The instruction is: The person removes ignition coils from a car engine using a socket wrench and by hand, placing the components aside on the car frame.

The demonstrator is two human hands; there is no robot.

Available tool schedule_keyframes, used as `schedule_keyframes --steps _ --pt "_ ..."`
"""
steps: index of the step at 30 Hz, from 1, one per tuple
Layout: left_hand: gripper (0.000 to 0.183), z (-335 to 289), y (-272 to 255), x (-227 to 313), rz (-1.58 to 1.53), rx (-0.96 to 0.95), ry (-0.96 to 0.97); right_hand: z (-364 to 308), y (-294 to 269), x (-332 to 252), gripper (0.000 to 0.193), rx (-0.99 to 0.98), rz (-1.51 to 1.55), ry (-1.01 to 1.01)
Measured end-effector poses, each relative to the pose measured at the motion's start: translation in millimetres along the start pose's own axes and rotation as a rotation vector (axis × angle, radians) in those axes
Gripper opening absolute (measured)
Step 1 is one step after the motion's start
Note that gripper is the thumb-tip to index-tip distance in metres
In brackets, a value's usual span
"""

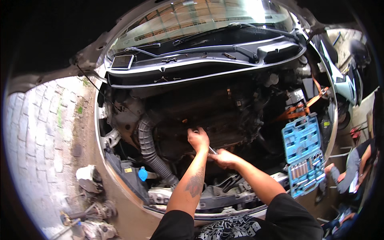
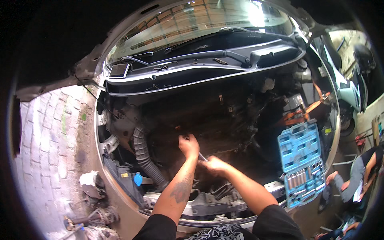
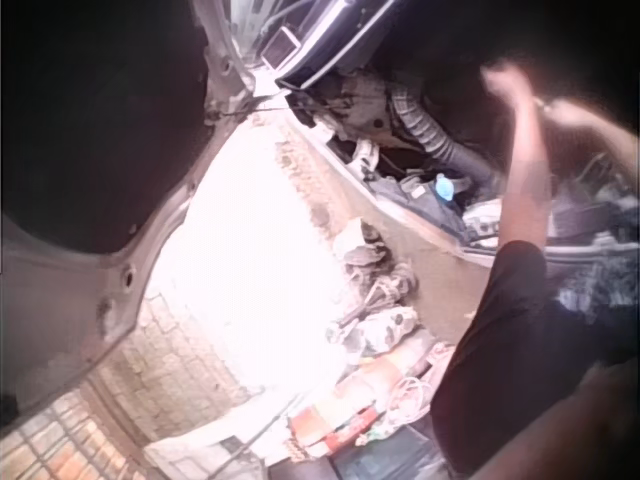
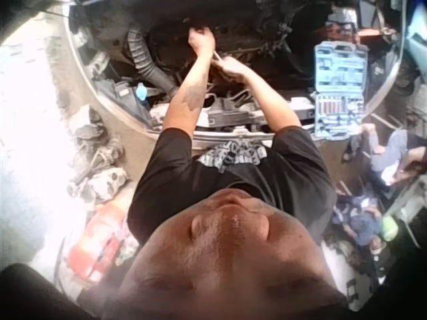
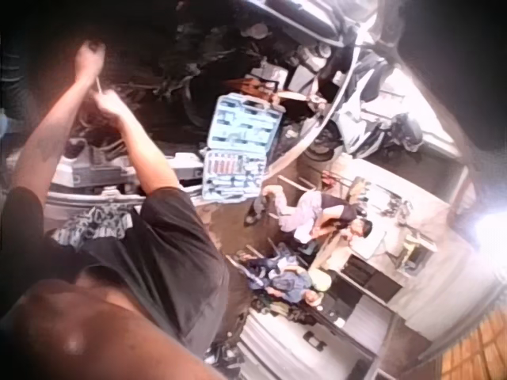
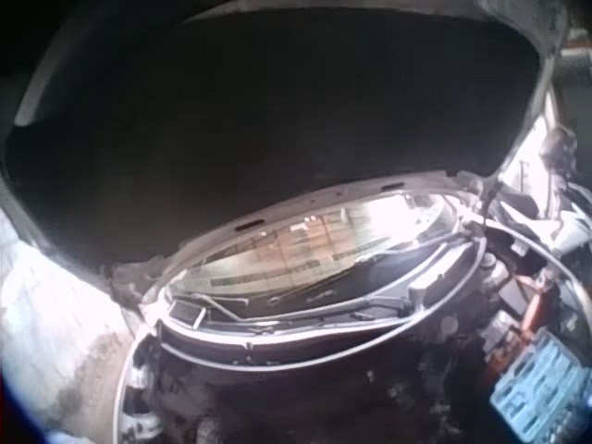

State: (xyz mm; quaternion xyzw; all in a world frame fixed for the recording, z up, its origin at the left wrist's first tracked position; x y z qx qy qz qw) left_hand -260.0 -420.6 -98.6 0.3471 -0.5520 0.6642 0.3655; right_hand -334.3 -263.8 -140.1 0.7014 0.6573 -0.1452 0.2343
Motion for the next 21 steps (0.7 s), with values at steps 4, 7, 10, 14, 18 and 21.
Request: schedule_keyframes --steps 4,7,10,14,18,21 --pt "0.037 -3 0 6 -0.036 0.168 -0.030 -26 -86 -64 0.055 0.408 -0.690 -0.249" --pt "0.047 2 13 -24 -0.390 -0.101 -0.343 -72 -96 -102 0.040 0.860 -0.710 -0.531" --pt "0.039 11 2 -32 -0.495 -0.198 -0.421 -69 -49 -86 0.036 0.712 -0.805 -0.393" --pt "0.037 16 -4 6 -0.402 -0.431 -0.285 -65 22 -63 0.036 0.316 -0.491 -0.380" --pt "0.037 27 -44 74 -0.199 -0.414 -0.004 -112 40 -77 0.033 0.360 -0.259 -0.564" --pt "0.038 21 -67 123 -0.227 -0.415 0.200 -155 46 -80 0.029 0.365 -0.127 -0.654"
Point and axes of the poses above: each hand's wrist, its own z-axis towards the middle knuckle, its own y-axis out of the palm, x = y × z, the point moved 8 cm from there along z, towards the middle knuckle, and after that the axes turned 9 degrees about y, right-handed, at the moved point
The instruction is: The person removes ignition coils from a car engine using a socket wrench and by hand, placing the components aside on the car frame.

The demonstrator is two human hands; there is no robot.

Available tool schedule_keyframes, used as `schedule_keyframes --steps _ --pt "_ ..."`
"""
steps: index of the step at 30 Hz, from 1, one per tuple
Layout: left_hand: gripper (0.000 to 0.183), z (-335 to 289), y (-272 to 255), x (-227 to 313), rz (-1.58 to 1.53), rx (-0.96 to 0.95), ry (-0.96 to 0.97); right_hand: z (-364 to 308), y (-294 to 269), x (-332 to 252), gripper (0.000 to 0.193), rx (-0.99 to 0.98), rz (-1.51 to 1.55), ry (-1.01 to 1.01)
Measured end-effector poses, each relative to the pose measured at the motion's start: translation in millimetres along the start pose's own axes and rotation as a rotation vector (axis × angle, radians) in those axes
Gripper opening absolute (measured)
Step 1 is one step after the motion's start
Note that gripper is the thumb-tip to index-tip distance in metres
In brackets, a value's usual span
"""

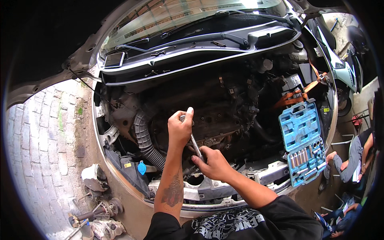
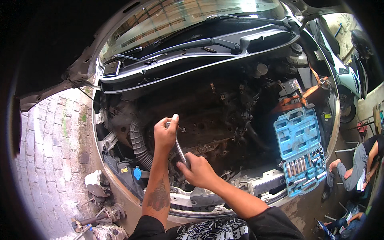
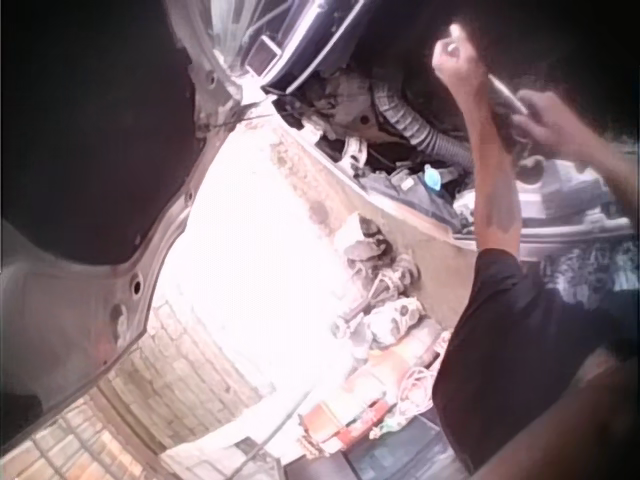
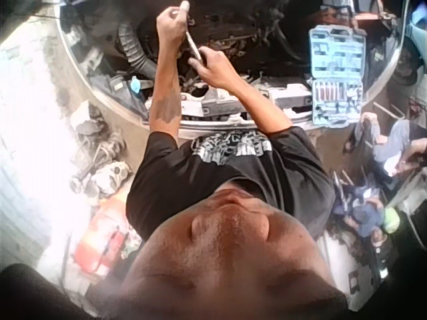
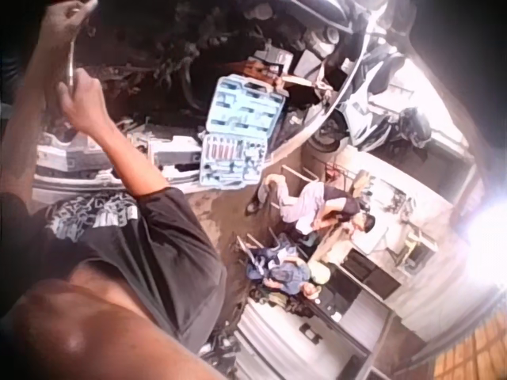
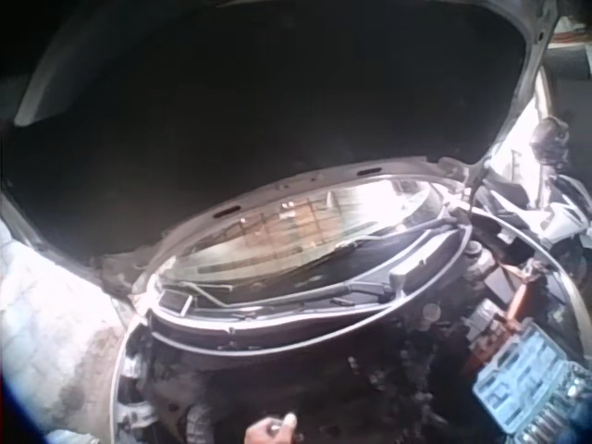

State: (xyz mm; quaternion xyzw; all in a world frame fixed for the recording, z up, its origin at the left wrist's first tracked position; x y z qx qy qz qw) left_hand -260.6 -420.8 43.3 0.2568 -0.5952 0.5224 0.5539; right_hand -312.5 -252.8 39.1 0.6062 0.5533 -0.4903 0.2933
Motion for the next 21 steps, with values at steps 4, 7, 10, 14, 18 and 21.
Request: schedule_keyframes --steps 4,7,10,14,18,21 --pt "0.040 0 12 23 -0.038 -0.065 0.015 -16 -10 -10 0.028 0.080 0.003 -0.023" --pt "0.038 2 25 18 -0.008 -0.074 0.010 -11 -18 -3 0.027 0.134 -0.064 -0.020" --pt "0.037 2 37 4 -0.097 -0.075 0.004 -6 -23 4 0.028 0.149 -0.057 -0.036" --pt "0.036 2 46 -15 -0.061 -0.086 -0.010 -4 -22 20 0.028 0.110 -0.029 0.041" --pt "0.036 1 56 -28 0.041 -0.098 -0.003 6 -21 42 0.030 0.139 -0.085 0.036" --pt "0.037 3 79 -35 0.134 -0.243 0.086 27 -6 82 0.023 0.019 0.012 0.213"
Point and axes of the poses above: each hand's wrist, its own z-axis towards the middle knuckle, its own y-axis out of the palm, x = y × z, the point moved 8 cm from there along z, towards the middle knuckle, and after that the axes turned 9 degrees about y, right-handed, at the moved point
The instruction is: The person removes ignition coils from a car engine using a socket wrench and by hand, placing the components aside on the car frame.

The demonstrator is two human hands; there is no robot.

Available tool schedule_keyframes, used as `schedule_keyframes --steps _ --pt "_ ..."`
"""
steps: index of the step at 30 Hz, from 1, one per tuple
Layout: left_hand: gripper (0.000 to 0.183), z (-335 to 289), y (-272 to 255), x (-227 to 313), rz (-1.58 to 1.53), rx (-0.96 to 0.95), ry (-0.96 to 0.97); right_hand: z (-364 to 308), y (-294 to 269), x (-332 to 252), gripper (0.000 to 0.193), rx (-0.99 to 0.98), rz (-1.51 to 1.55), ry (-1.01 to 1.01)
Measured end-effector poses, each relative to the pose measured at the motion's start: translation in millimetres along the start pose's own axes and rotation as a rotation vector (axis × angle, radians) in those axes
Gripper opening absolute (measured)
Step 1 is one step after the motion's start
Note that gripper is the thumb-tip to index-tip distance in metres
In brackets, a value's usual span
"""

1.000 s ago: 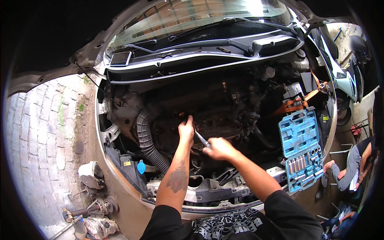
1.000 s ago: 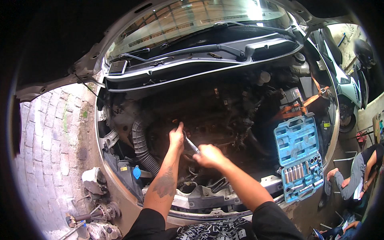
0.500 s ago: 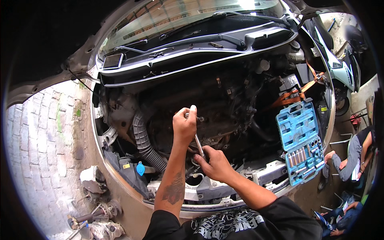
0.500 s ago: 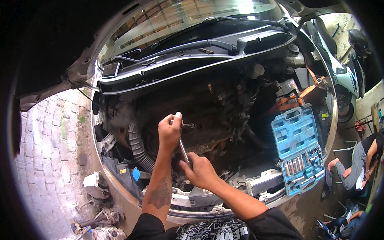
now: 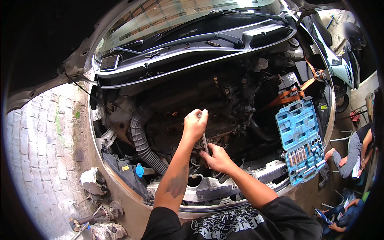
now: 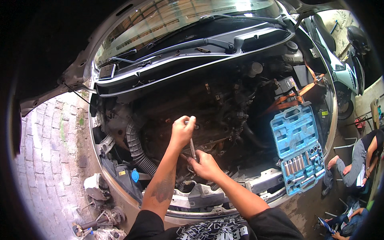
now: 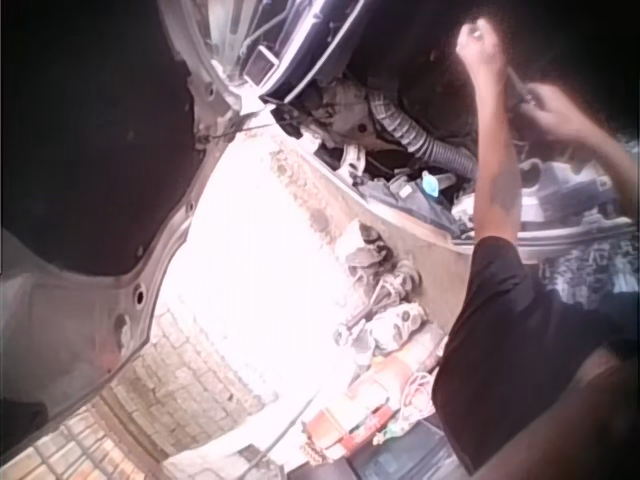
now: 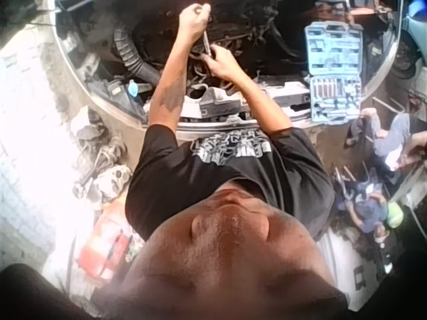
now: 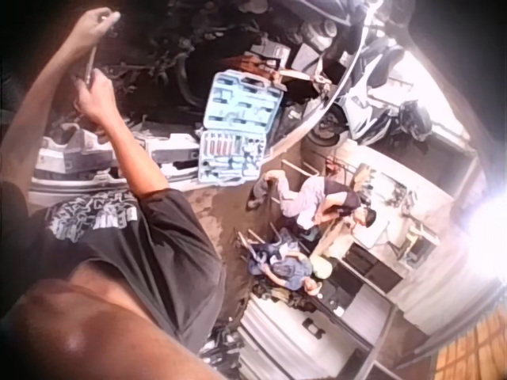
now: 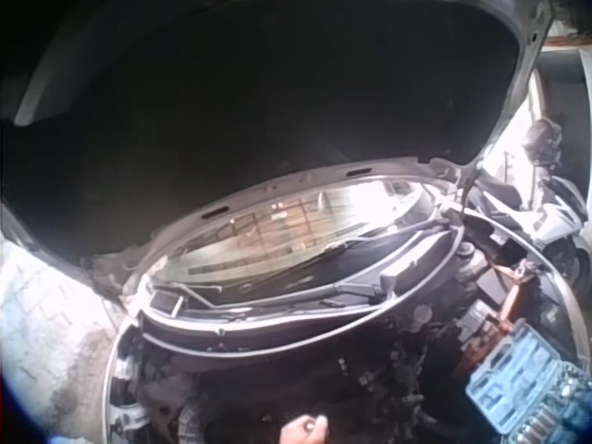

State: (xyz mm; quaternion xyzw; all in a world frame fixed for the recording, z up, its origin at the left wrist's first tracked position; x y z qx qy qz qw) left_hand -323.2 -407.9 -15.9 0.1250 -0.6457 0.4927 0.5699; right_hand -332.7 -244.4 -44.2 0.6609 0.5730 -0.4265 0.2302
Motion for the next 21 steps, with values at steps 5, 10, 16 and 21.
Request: schedule_keyframes --steps 5,10,16,21 --pt "0.042 10 36 -40 0.248 -0.169 -0.113 41 42 38 0.029 -0.120 0.394 0.228" --pt "0.032 13 42 -42 0.566 -0.244 0.071 80 94 41 0.034 -0.200 0.743 0.256" --pt "0.026 21 47 -32 0.722 -0.581 0.345 156 163 -1 0.032 -0.523 1.420 0.102" --pt "0.029 30 52 -36 0.604 -0.535 0.199 176 161 4 0.035 -0.413 1.349 0.122"
Point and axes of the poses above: each hand's wrist, its own z-axis towards the middle knuckle, its own y-axis out of the palm, x = y × z, the point moved 8 cm from there along z, towards the middle knuckle, and after that the axes turned 9 degrees about y, right-handed, at the moved point
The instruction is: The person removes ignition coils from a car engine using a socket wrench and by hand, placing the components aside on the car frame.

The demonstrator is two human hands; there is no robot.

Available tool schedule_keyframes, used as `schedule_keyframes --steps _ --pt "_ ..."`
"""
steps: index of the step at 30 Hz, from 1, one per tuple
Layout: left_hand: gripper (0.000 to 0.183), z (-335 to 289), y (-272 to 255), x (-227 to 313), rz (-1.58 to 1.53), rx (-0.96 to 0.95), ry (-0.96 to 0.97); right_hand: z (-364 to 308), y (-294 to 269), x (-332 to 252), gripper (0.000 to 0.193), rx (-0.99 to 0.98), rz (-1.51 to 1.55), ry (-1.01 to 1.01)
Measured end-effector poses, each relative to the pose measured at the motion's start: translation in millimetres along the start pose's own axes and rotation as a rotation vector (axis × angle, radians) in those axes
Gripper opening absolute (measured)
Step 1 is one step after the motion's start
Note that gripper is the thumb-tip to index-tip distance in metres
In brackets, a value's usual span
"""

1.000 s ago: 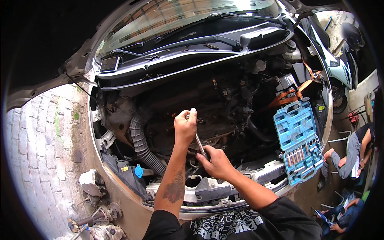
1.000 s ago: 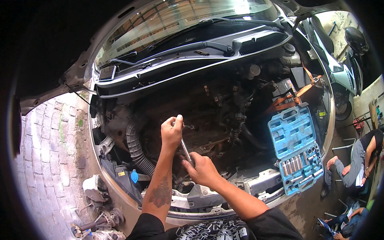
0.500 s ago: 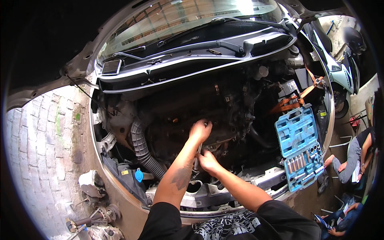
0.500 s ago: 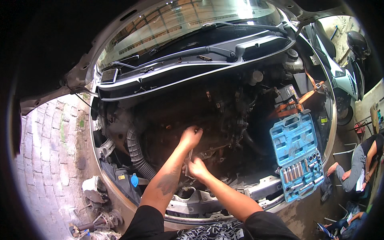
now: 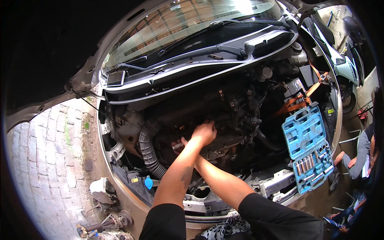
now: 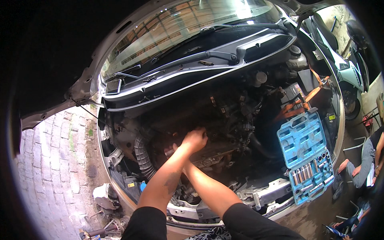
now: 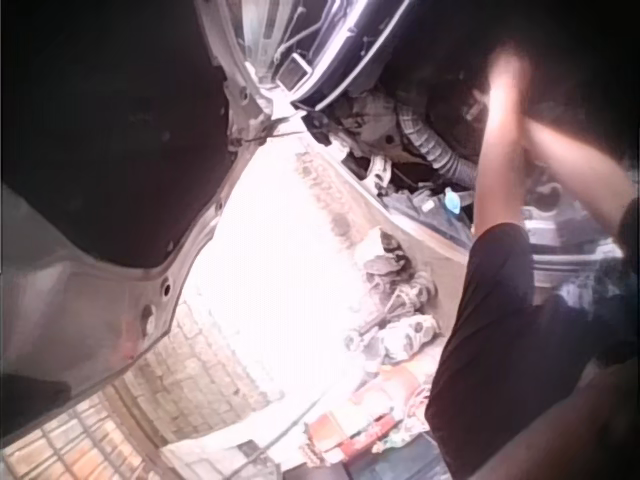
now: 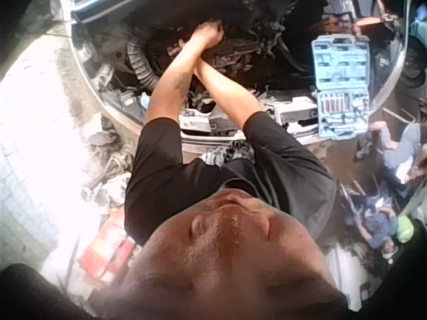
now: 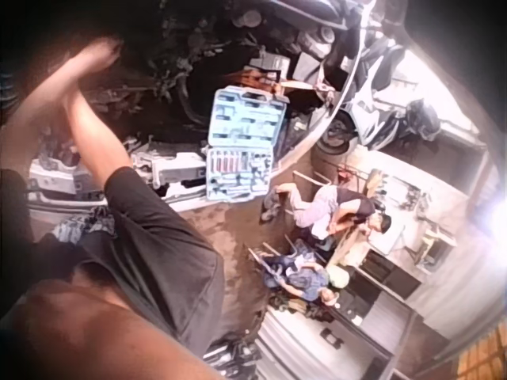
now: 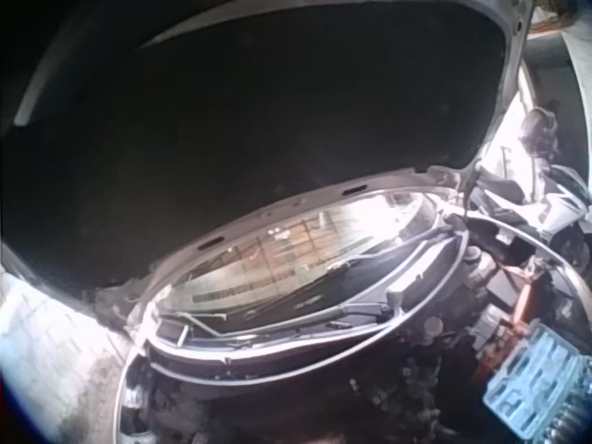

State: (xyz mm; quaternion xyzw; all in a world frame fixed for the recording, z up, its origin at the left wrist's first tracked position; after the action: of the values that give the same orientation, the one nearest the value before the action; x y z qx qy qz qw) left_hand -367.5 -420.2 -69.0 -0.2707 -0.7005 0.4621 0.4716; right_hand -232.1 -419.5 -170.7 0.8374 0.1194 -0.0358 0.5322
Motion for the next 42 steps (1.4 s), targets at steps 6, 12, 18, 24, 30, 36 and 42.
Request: schedule_keyframes --steps 6,12,18,24,30,36,42 --pt "0.039 -11 9 -4 -0.102 0.100 -0.475 -75 -14 2 0.037 -0.200 -0.195 0.118" --pt "0.037 -4 6 -3 -0.065 0.019 -0.227 -19 -8 20 0.045 -0.037 0.350 0.373" --pt "0.036 -8 11 -13 -0.125 0.100 -0.271 -27 13 18 0.059 -0.060 0.323 0.230" --pt "0.034 -25 25 -11 -0.505 0.687 -0.636 -180 -82 -58 0.043 0.351 -0.510 0.396" --pt "0.044 -33 45 -25 -1.057 0.755 -0.682 -226 -52 -216 0.056 0.800 -1.573 -0.094" --pt "0.034 -39 30 -26 -1.274 0.568 -0.637 -227 -1 -217 0.038 0.872 -1.793 -0.276" --pt "0.031 -41 -34 18 -0.917 0.526 -0.373 -234 22 -138 0.026 0.329 -1.240 0.070"
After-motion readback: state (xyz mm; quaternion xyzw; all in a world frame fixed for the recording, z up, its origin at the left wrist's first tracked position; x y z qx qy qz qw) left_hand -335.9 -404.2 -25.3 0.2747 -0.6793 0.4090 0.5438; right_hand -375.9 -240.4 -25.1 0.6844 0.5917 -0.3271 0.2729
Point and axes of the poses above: each hand's wrist, its own z-axis towards the middle knuckle, its own y-axis out of the palm, x = y × z, the point moved 8 cm from there along z, towards the middle knuckle, and after that the axes turned 9 degrees about y, right-handed, at the moved point
